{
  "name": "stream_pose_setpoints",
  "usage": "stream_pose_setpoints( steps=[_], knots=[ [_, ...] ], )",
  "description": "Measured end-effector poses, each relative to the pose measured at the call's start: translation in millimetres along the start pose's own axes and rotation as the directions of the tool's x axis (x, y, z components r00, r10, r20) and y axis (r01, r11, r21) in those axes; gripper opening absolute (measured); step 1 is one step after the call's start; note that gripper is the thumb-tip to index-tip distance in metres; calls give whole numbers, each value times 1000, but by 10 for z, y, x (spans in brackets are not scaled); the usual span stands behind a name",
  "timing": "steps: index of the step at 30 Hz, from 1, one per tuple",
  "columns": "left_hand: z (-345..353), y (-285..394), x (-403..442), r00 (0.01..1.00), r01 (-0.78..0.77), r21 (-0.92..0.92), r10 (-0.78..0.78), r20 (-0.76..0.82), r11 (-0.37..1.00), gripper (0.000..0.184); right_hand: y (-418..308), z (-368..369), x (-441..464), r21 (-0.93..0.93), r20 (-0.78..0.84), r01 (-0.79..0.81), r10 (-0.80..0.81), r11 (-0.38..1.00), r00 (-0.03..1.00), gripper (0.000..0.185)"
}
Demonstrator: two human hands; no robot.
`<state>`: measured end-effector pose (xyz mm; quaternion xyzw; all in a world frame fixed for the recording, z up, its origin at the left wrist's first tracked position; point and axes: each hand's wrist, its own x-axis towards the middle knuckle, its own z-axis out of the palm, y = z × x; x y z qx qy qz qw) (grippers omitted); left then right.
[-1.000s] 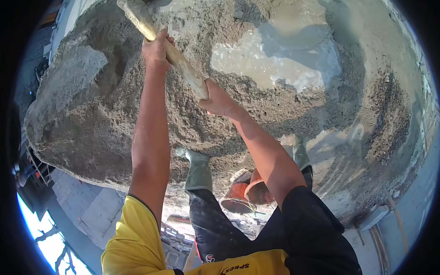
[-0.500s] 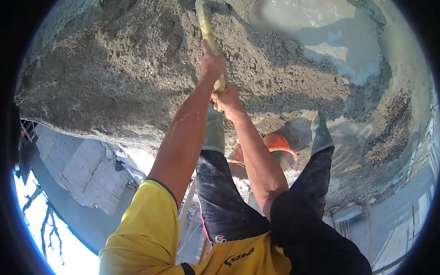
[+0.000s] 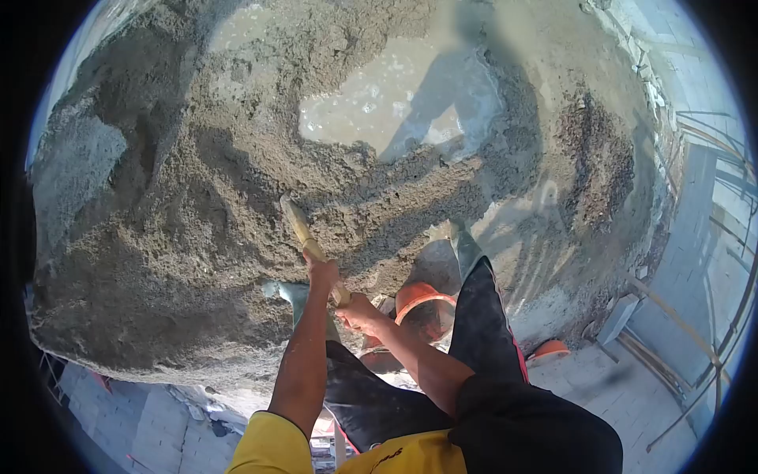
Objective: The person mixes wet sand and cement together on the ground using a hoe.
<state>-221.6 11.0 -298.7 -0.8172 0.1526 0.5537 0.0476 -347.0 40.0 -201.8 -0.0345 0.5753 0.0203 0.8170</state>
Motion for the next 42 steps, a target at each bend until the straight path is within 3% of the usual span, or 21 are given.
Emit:
stream_pose_setpoints(
  steps=[3,4,5,6,7,9,10,12,13,16,17,20,22,24,27,31,33,35,38,40,42],
  knots=[
    [28,244,9,1000,-20,-62,21,23,998,86,-528,-343,-204,-27,23,-43,44,999,999,13],
    [11,301,1,980,105,-502,-3,201,859,72,-732,-494,-360,-5,41,-40,40,999,998,14],
    [6,369,-2,931,282,-801,51,361,528,60,-905,-632,-518,11,46,-33,33,999,998,14],
    [-73,662,-221,889,392,-857,102,446,336,46,-1078,-773,-668,-91,46,-98,102,991,994,14],
    [5,832,-219,893,379,-858,108,438,346,46,-1273,-950,-831,-197,36,-156,166,968,985,14],
    [194,1128,-137,914,405,-914,30,405,24,41,-1666,-1408,-1252,-253,205,-91,146,963,968,16],
    [275,1286,-27,817,554,-828,138,560,83,36,-1826,-1669,-1370,-339,179,-100,168,935,969,17],
    [817,1655,247,857,513,-848,-148,494,136,29,-2267,-2186,-1656,-455,123,-133,210,880,970,17],
    [1032,1960,119,834,546,-835,-138,534,63,26,-2549,-2500,-1796,-490,97,-156,232,857,968,16],
    [1714,3038,-113,818,574,-816,-1,575,63,22,-3349,-3583,-2167,-622,70,-112,197,775,978,22],
    [1886,3411,-305,831,555,-830,83,550,-51,20,-3591,-3945,-2240,-699,74,-65,162,712,984,23],
    [2455,4271,-355,793,574,-806,344,503,-144,13,-4193,-4801,-2507,-814,-1,51,-90,578,996,40],
    [2450,4779,-735,818,538,-819,357,451,-199,11,-4341,-5079,-2574,-853,-6,94,-189,514,982,47],
    [2469,4974,-733,804,470,-867,487,342,-165,7,-4386,-5174,-2596,-966,-61,47,-403,253,913,54],
    [1983,4831,-957,888,284,-947,414,201,-150,4,-3994,-5140,-2098,-984,23,114,-534,139,845,58],
    [805,3802,-733,931,-51,-999,361,-48,0,9,-2999,-3462,-1302,-992,46,99,-497,82,866,52],
    [-33,3218,-638,944,-217,-969,279,-178,115,10,-2207,-2701,-498,-842,325,499,-544,207,774,46],
    [-873,2602,-398,909,-384,-866,296,-293,321,14,-1815,-1468,-200,-617,288,460,-360,639,887,41],
    [-1808,1848,127,804,-587,-569,333,-493,575,24,-1477,-92,359,-418,341,541,-426,730,838,31],
    [-1789,1202,758,569,-616,-127,328,-754,777,43,-1265,446,738,-394,333,525,-415,754,846,31],
    [-1364,624,804,697,-443,-227,174,-696,867,53,-794,538,902,-356,249,408,-336,841,908,31]
  ],
)
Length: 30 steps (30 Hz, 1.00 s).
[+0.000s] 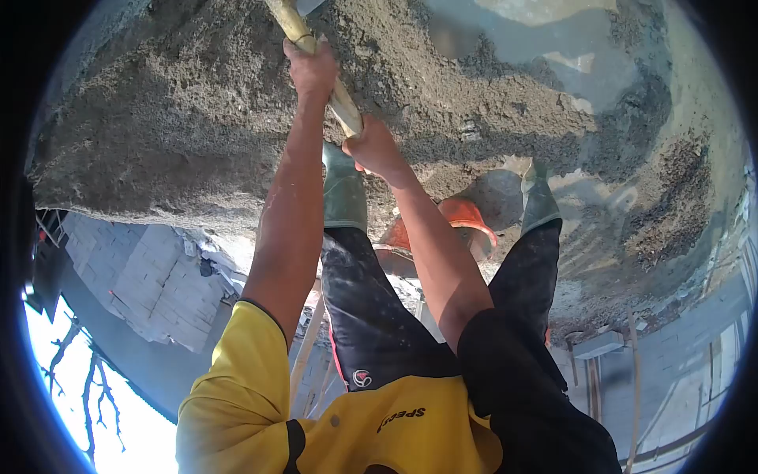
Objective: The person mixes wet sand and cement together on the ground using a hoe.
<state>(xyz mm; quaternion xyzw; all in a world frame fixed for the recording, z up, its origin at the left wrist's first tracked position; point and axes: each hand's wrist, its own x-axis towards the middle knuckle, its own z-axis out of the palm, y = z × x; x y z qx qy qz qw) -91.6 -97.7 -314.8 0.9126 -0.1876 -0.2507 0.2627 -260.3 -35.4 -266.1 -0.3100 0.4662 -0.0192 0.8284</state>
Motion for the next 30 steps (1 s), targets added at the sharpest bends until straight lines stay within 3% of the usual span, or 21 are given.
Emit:
stream_pose_setpoints(
  steps=[1,2,3,4,5,8,11,13,14,16,18,19,22,25,27,29,30],
  knots=[
    [-3,-225,-328,949,252,-7,-246,195,968,74,361,54,-167,36,-35,-112,113,993,993,30],
    [238,-794,-698,900,354,29,-349,260,935,80,703,21,-466,135,-35,-234,241,963,970,29],
    [386,-1123,-1122,799,477,113,-484,357,871,80,758,37,-848,49,-136,-417,419,908,898,24],
    [533,-1447,-1548,667,566,225,-601,441,793,81,962,66,-1152,67,-184,-481,485,874,855,23],
    [581,-1433,-1823,617,606,184,-604,505,774,79,1152,23,-1324,92,-234,-544,550,834,802,22],
    [461,-1004,-1823,581,567,262,-605,544,781,74,1083,-160,-1394,55,-180,-564,563,824,806,12],
    [614,-963,-1687,601,502,355,-613,513,789,69,690,-181,-1363,165,-165,-558,581,813,797,9],
    [774,-1063,-1783,590,560,261,-599,541,786,61,655,-405,-1484,176,-115,-574,596,799,794,18],
    [691,-784,-1816,555,634,181,-605,572,752,52,510,-550,-1562,184,-109,-570,593,801,798,14],
    [805,-703,-1929,485,780,-71,-529,696,622,33,213,-937,-1673,158,-113,-563,582,811,806,13],
    [887,-442,-1992,356,923,-179,-573,739,342,23,-11,-1325,-1868,92,-14,-594,598,799,801,17],
    [998,-261,-2065,349,918,-153,-564,749,365,23,-179,-1534,-2019,125,-29,-580,588,805,809,17],
    [1278,292,-2244,354,925,-374,-508,785,66,24,-556,-2344,-2453,-126,32,-552,560,824,828,20],
    [2011,605,-2590,278,946,-324,-547,790,12,19,-699,-3236,-2818,-282,-10,-528,548,801,836,26],
    [2428,963,-2936,283,955,-291,-493,823,62,18,-672,-3952,-3035,-405,-41,-469,497,785,867,30],
    [2706,1399,-3265,251,941,-321,-420,872,-104,16,-832,-4504,-3249,-541,-131,-492,510,682,850,41],
    [2863,1538,-3417,273,935,-336,-377,885,-111,17,-843,-4727,-3363,-538,-216,-495,456,683,864,44]
  ],
)
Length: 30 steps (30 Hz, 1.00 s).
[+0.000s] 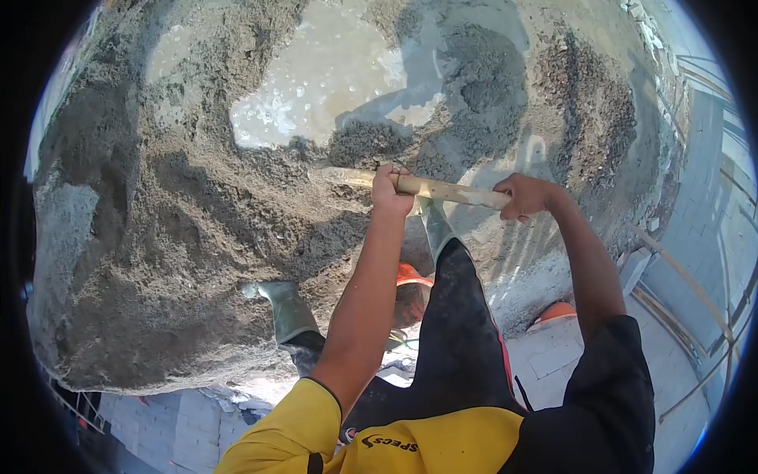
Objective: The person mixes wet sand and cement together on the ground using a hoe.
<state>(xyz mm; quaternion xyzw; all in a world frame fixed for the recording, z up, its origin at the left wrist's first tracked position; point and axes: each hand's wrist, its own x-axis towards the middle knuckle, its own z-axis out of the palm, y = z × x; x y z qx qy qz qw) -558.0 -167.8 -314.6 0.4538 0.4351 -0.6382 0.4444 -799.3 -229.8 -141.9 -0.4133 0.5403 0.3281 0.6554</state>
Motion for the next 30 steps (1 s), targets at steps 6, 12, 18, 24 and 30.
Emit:
stream_pose_setpoints(
  steps=[6,12,18,24,30],
  knots=[
    [282,-284,-362,993,-122,-147,121,-16,982,17,607,30,151,-220,-322,147,-214,964,922,54],
    [-578,1719,-1453,749,-652,214,662,30,728,15,-862,2242,971,-23,-138,415,-414,909,900,42],
    [-1548,3057,-1420,352,-572,800,935,39,182,70,-2485,3725,1714,119,-205,557,-529,822,824,35],
    [-3073,1189,-120,730,65,967,649,-214,247,83,-1006,4215,1491,88,-170,-27,42,996,985,39],
    [-2837,1354,-314,912,-69,677,321,-255,733,46,-1706,3752,1144,75,-11,-223,224,972,975,18]
  ],
)
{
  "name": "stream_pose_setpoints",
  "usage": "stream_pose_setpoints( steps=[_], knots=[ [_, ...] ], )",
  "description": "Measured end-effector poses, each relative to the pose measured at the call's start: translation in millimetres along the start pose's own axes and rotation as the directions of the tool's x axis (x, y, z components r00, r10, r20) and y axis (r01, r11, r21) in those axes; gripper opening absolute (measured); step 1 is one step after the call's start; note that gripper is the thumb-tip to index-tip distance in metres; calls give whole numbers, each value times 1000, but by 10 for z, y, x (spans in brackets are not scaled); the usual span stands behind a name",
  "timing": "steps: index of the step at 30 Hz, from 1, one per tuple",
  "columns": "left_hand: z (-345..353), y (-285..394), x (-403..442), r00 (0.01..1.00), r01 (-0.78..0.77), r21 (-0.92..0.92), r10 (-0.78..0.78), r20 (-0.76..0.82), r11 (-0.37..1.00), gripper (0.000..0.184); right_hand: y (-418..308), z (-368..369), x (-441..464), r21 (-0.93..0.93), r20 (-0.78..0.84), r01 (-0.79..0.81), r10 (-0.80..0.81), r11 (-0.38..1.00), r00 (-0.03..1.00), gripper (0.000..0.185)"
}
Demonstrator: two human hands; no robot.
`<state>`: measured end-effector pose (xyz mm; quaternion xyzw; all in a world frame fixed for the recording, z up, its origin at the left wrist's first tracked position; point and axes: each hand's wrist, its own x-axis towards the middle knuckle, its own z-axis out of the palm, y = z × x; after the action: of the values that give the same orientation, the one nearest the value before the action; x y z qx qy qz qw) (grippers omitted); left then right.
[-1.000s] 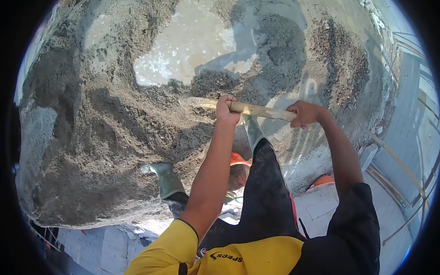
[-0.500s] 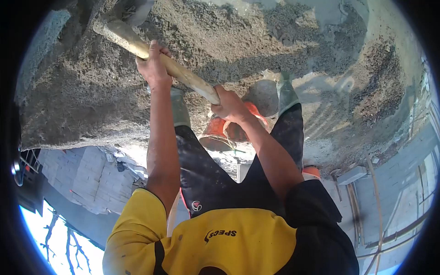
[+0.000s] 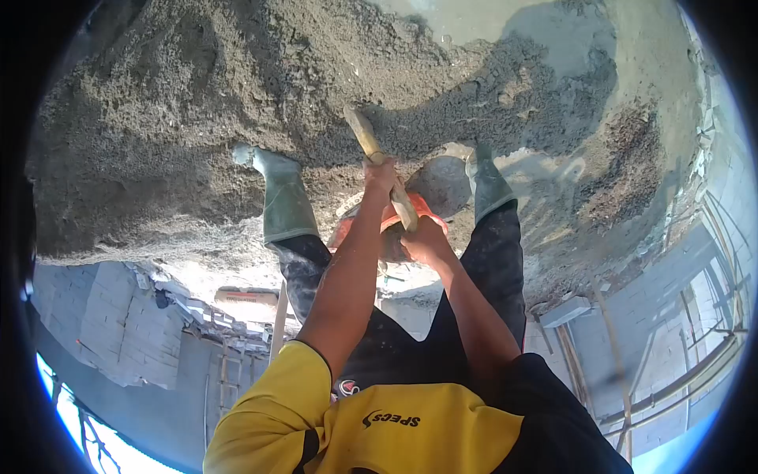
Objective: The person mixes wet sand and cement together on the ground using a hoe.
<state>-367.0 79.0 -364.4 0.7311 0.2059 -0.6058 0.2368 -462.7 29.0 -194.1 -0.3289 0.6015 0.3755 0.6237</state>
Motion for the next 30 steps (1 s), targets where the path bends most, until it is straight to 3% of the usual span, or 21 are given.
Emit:
stream_pose_setpoints(
  steps=[1,2,3,4,5,6,8,9,10,11,13,14,15,16,19,21,24,26,29,30],
  knots=[
    [173,75,6,988,151,-67,-150,21,986,36,363,-193,96,-23,-180,116,-118,993,976,23],
    [210,-17,20,968,204,-185,-170,186,961,26,325,-499,-20,-43,19,41,-40,998,999,44],
    [263,80,-173,947,293,-317,-229,223,902,26,251,-746,-261,-25,87,-8,10,1000,996,43],
    [328,102,-288,925,354,-439,-241,293,826,29,264,-1038,-526,-2,115,49,-49,999,992,39],
    [422,153,-360,903,412,-551,-245,352,726,33,325,-1280,-659,-100,115,21,-9,995,993,38],
    [575,238,-426,905,398,-535,-226,359,745,33,400,-1521,-759,-199,116,-5,29,980,993,37],
    [941,334,-570,866,496,-642,-386,317,585,33,627,-2108,-984,-349,86,127,-103,929,991,39],
    [1232,328,-593,871,489,-626,-377,315,608,33,905,-2398,-905,-488,56,231,-234,842,971,40],
    [1584,259,-597,885,464,-649,-343,314,603,31,830,-2779,-1090,-522,48,196,-201,830,978,41],
    [1916,170,-597,899,438,-674,-312,308,595,30,1073,-3123,-1011,-530,26,246,-275,811,961,33],
    [2671,99,-501,858,502,-700,-188,478,508,25,1187,-3903,-1135,-608,-51,171,-253,775,966,34],
    [3092,237,-629,836,518,-628,-186,517,580,24,1302,-4312,-1141,-674,-103,175,-325,718,940,38],
    [3493,414,-800,808,581,-685,-207,552,440,21,1375,-4713,-1168,-605,-192,81,-243,792,951,42],
    [3857,585,-986,808,571,-656,-195,556,495,18,1401,-5068,-1245,-690,-266,68,-340,720,902,45],
    [4649,936,-1513,848,505,-770,-60,526,389,19,1463,-5879,-1431,-720,-450,-28,-436,694,779,49],
    [4940,988,-1633,836,489,-814,99,540,315,20,1532,-6181,-1474,-682,-548,-120,-396,722,737,46],
    [4761,1182,-1868,860,431,-828,113,497,359,17,1682,-6121,-1397,-698,-575,-142,-432,702,695,42],
    [4242,1265,-1895,902,332,-794,73,425,510,15,1655,-5557,-1277,-749,-558,-172,-469,639,685,39],
    [3012,1289,-1631,955,102,-789,163,248,606,12,1654,-4318,-643,-821,-316,123,-623,558,716,34],
    [2520,1399,-1585,989,14,-738,100,110,675,11,1543,-3810,-416,-705,-193,359,-653,611,732,34]
  ],
)
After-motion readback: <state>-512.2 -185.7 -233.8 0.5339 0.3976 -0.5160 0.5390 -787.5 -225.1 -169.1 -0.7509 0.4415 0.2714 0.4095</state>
